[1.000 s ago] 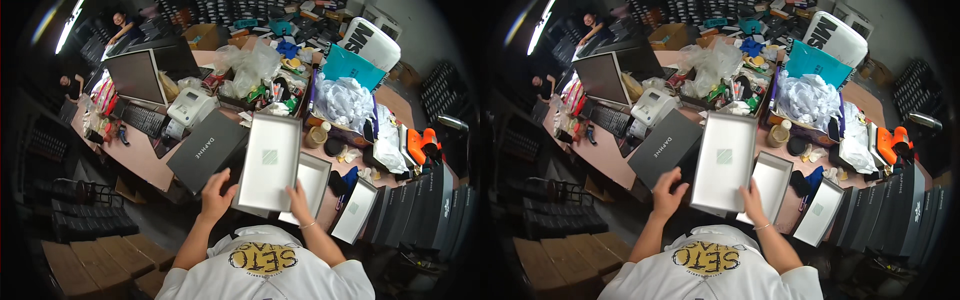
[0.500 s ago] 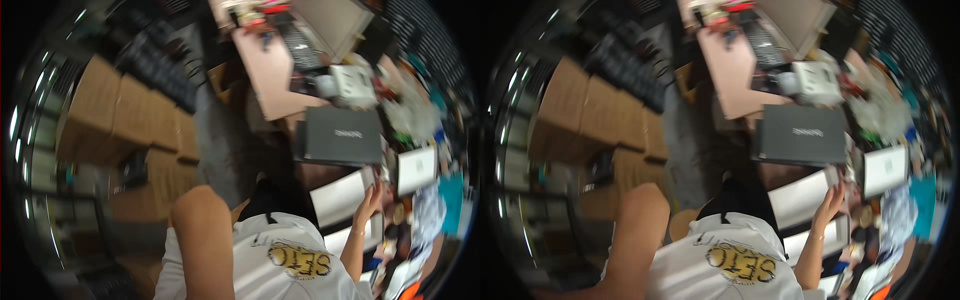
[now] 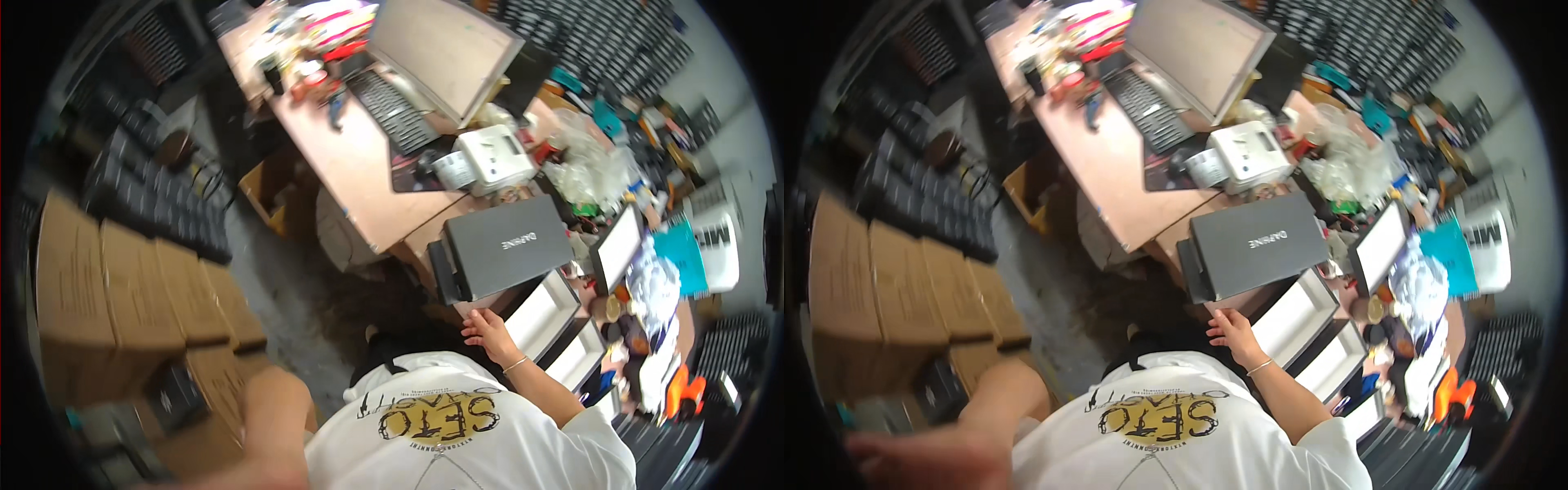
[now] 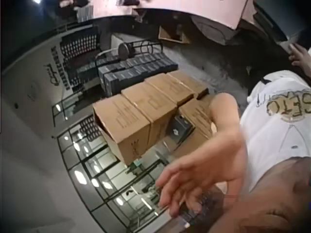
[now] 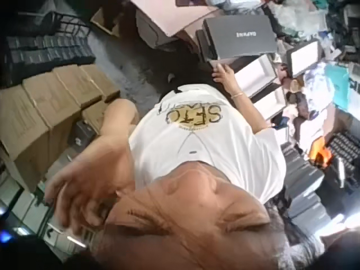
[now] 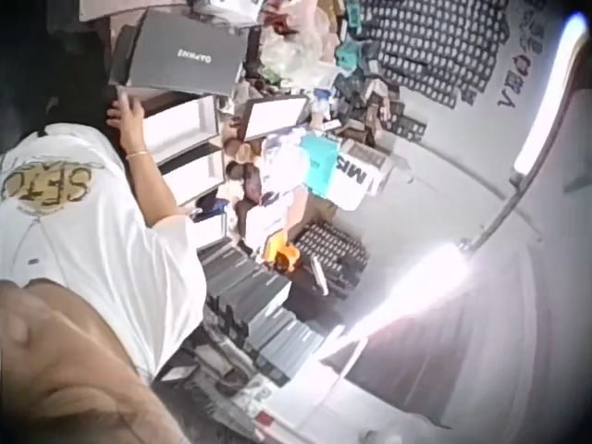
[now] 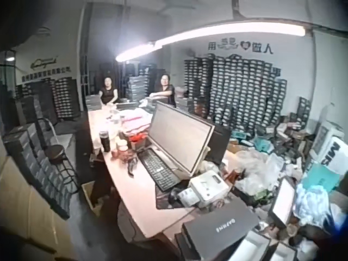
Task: Pack shoes into boxes and apply product labels at a workstation.
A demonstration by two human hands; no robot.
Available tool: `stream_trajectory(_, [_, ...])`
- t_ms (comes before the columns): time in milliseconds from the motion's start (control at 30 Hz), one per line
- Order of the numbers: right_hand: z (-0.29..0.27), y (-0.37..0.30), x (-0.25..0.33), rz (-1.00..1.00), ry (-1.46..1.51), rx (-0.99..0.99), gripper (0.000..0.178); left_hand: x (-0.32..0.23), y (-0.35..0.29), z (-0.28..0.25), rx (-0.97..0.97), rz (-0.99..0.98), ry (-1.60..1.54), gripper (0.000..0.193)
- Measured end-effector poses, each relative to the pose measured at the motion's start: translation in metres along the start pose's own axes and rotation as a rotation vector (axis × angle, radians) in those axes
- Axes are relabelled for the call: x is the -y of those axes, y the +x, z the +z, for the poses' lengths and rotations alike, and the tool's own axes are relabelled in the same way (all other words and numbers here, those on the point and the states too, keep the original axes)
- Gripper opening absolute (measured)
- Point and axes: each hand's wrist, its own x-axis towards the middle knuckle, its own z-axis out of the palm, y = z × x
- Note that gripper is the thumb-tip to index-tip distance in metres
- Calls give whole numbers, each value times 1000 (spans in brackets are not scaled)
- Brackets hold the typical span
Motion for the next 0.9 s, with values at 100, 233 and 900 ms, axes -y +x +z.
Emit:
stream_trajectory(100, [-3, 5, 2, -111, 339, -148, 55, 31, -106, -16, -8, -786, -308, 42])
stream_trajectory(233, [-8, 25, 6, -275, 453, -367, 69, 69, -323, 8, 1109, -1230, -75, 26])
stream_trajectory(900, [-59, -60, 65, -332, 427, -315, 49, 58, -366, 49, 984, -2894, -753, 43])
